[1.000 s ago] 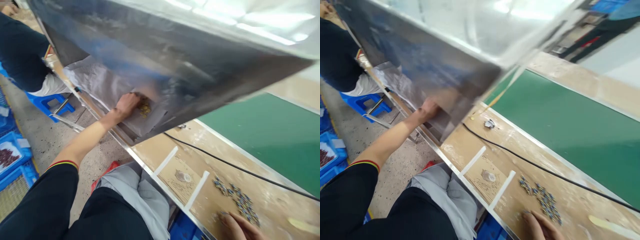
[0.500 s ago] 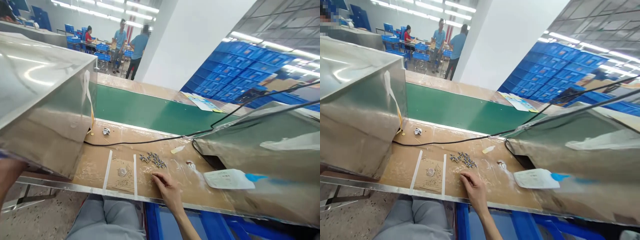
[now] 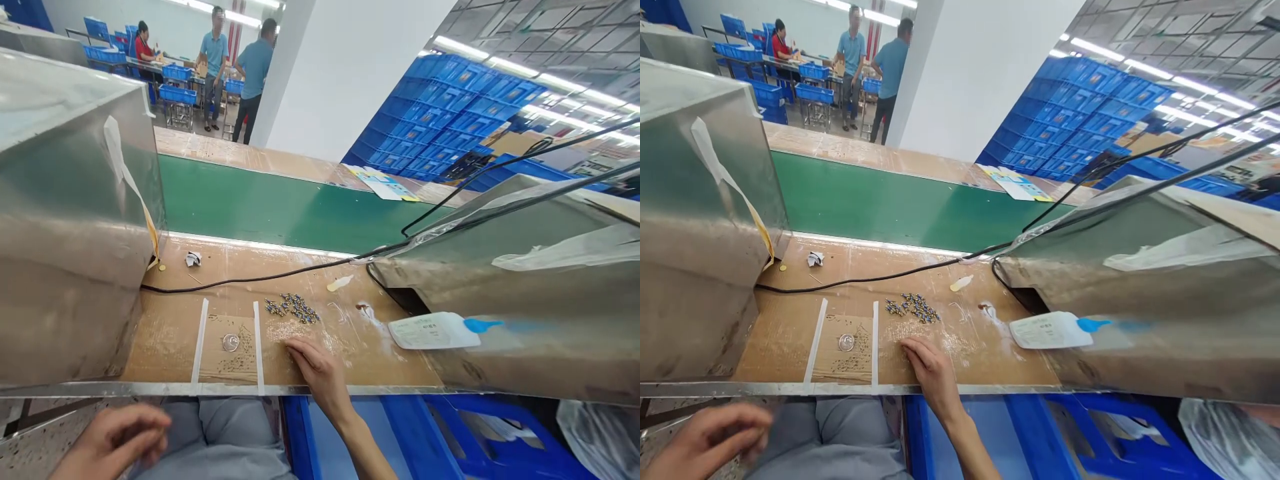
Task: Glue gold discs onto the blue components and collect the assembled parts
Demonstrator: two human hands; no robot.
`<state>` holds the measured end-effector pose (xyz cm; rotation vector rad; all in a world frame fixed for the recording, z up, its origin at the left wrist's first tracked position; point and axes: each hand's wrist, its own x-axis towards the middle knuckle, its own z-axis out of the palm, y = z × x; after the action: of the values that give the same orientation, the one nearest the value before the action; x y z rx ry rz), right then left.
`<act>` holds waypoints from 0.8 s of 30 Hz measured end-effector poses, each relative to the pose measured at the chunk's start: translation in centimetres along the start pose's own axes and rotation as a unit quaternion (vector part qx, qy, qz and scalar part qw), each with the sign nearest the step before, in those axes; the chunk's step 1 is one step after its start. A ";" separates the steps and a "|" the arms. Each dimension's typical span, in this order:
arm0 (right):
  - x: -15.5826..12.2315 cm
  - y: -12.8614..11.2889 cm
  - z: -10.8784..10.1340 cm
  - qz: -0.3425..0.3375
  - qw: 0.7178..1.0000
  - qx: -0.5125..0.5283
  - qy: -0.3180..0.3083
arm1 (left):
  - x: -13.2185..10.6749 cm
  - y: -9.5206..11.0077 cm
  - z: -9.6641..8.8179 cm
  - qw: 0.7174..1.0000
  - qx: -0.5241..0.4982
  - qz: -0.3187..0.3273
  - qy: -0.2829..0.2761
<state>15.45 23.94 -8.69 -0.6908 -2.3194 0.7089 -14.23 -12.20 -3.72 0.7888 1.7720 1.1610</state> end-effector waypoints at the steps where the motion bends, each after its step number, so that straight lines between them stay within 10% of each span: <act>1: 0.1 -0.5 -0.2 0.002 1.000 -0.001 0.012 | 1.2 -0.1 1.5 0.999 -0.038 -0.007 0.008; 9: -0.4 -4.8 0.6 0.068 0.995 0.032 0.066 | 7.0 0.3 10.6 0.989 -0.107 0.033 0.098; 24: 1.4 -9.0 5.5 0.005 0.996 0.075 0.053 | 6.7 -0.7 11.4 0.978 -0.066 0.143 0.135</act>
<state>8.15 16.68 -6.18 -0.6554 -2.1430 0.8217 -6.92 -2.36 -8.79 0.8578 1.8149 1.6257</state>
